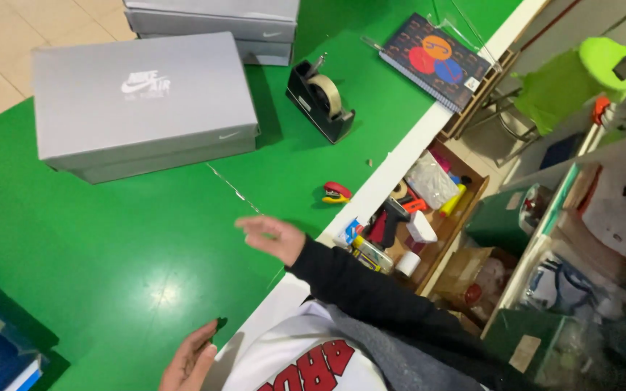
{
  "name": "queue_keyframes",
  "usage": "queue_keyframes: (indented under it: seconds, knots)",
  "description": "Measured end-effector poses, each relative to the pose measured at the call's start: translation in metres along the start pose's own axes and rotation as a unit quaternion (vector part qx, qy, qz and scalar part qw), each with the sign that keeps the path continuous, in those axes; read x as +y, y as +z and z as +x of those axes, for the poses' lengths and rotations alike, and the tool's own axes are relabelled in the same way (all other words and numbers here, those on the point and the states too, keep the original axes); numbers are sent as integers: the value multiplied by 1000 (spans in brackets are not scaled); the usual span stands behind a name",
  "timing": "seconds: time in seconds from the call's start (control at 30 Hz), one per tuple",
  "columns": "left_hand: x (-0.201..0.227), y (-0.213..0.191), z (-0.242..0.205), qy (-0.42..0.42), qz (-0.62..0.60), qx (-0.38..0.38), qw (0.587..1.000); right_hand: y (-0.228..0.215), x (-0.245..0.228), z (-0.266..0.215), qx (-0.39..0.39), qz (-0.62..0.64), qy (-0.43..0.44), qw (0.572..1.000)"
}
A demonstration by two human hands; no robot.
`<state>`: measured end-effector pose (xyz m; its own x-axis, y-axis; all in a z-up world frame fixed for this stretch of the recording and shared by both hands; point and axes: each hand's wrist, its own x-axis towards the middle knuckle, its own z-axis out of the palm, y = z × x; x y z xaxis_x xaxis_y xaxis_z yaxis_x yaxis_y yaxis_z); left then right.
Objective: The person folds the flaps of an empty shoebox closed on a green work table and uses a red stapler to staple the box edges, then moves the finished box aside and begins folding another shoebox.
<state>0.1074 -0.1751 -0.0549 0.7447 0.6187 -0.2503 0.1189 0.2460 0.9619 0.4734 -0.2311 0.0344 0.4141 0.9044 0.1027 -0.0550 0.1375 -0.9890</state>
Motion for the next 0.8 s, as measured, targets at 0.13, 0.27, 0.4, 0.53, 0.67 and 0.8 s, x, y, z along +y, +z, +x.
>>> queue_keyframes:
  seconds: [0.13,0.27,0.4,0.53,0.67,0.8]
  knots:
    - [17,6,1,-74,32,19,997,-39,18,-14,-63,-41,46,996]
    - [29,10,1,-72,49,30,996,-169,-13,12,171,-305,-10,937]
    - [50,17,2,-82,74,55,992,-309,30,17,295,-511,41,806]
    - [59,19,5,-115,136,65,982,-333,44,23,299,-517,119,793]
    - [63,23,4,-117,147,68,980,-354,68,39,293,-480,162,811]
    - [49,15,5,-62,121,32,990,-334,77,34,285,-538,108,786]
